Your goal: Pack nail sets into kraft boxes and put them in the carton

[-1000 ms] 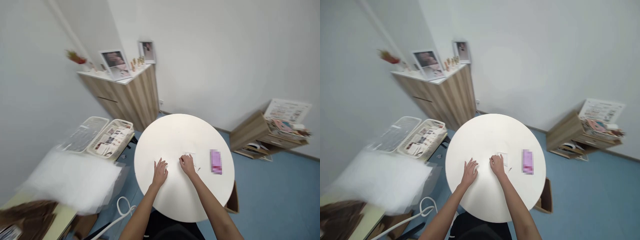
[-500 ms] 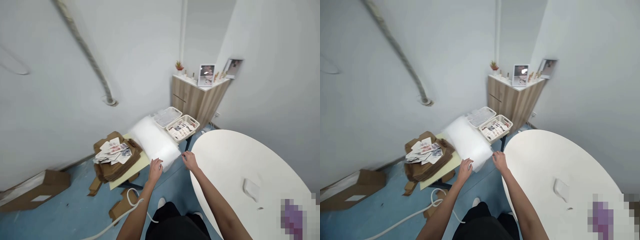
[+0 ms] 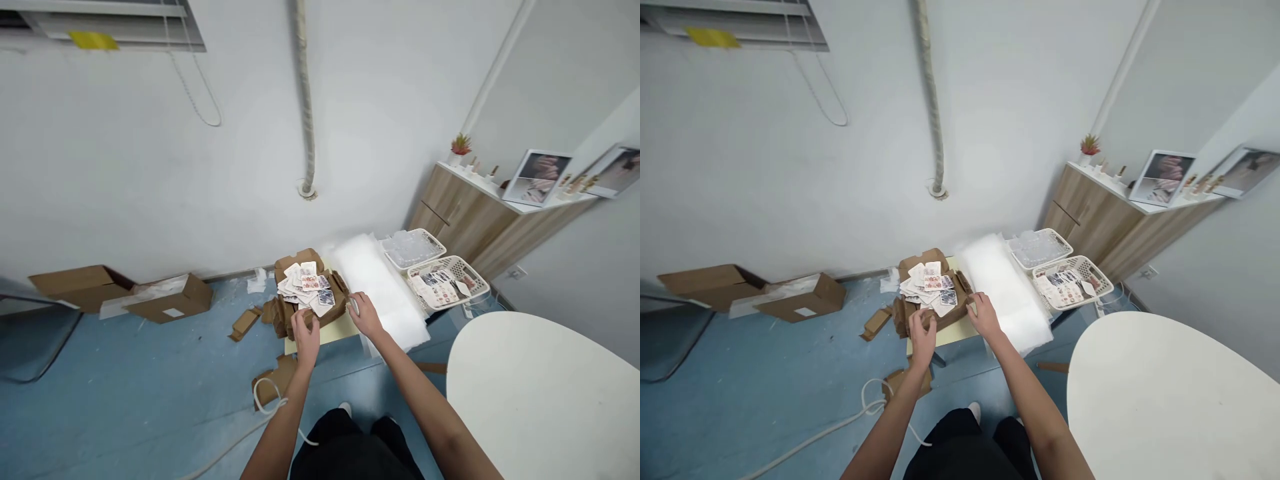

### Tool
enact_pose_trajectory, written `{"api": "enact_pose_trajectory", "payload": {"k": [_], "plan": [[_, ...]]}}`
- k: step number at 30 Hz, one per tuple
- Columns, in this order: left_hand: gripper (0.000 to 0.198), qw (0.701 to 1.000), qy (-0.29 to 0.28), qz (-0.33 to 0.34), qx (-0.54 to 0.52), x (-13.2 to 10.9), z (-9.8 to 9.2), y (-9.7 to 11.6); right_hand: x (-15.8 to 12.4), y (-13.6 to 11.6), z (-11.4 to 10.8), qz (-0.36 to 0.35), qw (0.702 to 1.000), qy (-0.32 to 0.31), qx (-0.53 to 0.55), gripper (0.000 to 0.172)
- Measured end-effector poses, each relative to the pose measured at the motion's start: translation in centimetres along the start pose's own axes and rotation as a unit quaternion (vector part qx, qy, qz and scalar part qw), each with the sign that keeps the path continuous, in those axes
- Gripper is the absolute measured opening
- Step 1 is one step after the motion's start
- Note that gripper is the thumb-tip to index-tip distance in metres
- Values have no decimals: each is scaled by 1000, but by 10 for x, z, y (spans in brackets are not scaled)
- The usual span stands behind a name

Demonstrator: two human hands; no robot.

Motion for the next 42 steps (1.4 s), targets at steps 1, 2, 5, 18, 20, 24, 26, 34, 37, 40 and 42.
{"api": "enact_pose_trajectory", "payload": {"k": [1,2,5,18,20,24,26,34,37,40,42], "plan": [[37,997,19,-63,-28,5,-4,-11,11,-10,5,-14,1000,-5,17,33],[42,991,27,-121,-51,8,-5,-20,22,-19,9,-25,999,-13,31,35],[55,976,21,-207,-71,17,2,-36,56,-36,21,-51,996,-44,54,38],[106,985,88,-101,106,35,36,9,237,-17,79,-78,956,-280,45,68],[107,982,100,-103,125,36,44,9,257,-19,96,-102,942,-317,44,78],[108,975,117,-143,125,38,56,1,279,-25,131,-141,900,-411,19,94],[104,971,118,-160,131,39,59,0,282,-26,147,-148,881,-450,-1,100],[99,954,137,-240,112,48,48,-14,272,-14,166,-151,851,-503,0,73],[97,959,132,-240,75,55,43,-22,260,-6,158,-124,851,-510,31,73],[95,966,111,-231,40,60,41,-29,246,-1,146,-95,878,-467,55,77],[93,969,96,-228,24,63,40,-32,235,0,140,-75,897,-430,68,77]]}}
Point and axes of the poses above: each hand's wrist, its own x-axis towards the middle knuckle, its own z-axis out of the palm, y = z × x, the point moved 5 cm from there along x, towards the middle knuckle, and after that the axes turned 7 degrees about -y, right-handed, at the moved point
